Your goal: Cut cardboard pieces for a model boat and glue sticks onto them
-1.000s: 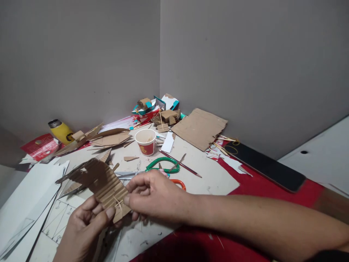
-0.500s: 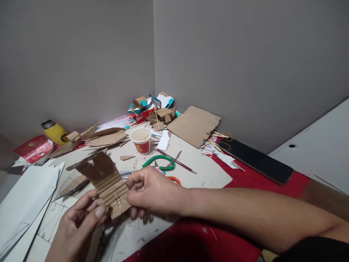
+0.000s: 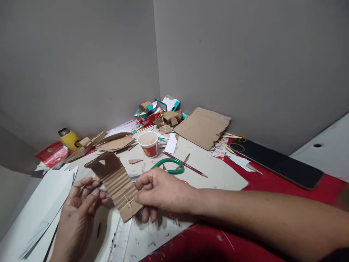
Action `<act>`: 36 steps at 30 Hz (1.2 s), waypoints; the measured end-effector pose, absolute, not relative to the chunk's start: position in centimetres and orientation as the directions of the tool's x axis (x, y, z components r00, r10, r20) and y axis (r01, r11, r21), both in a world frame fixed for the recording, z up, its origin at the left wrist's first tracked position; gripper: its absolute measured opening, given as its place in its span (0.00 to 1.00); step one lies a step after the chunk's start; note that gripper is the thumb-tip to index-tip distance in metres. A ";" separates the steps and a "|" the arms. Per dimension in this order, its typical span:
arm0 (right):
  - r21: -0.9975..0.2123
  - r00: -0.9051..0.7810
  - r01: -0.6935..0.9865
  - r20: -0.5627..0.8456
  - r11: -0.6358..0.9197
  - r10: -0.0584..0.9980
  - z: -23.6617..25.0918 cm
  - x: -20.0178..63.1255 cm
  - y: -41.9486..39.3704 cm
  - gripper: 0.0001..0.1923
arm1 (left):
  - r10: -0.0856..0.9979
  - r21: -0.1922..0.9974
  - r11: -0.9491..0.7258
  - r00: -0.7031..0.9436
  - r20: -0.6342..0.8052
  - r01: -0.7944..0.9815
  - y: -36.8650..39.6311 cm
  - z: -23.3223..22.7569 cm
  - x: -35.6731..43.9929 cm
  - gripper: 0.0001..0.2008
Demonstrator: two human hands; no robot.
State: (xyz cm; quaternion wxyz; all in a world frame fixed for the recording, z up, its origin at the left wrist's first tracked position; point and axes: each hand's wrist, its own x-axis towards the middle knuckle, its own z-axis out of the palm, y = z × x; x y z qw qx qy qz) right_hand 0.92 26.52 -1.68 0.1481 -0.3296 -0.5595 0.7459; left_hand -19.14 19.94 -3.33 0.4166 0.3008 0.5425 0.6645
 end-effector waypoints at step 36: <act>-0.910 -0.732 0.230 -0.395 -0.344 0.555 -0.4 1.4 26.9 0.18 | 0.910 0.999 0.022 -0.413 -0.032 -0.029 20.1 -4.1 -19.5 0.11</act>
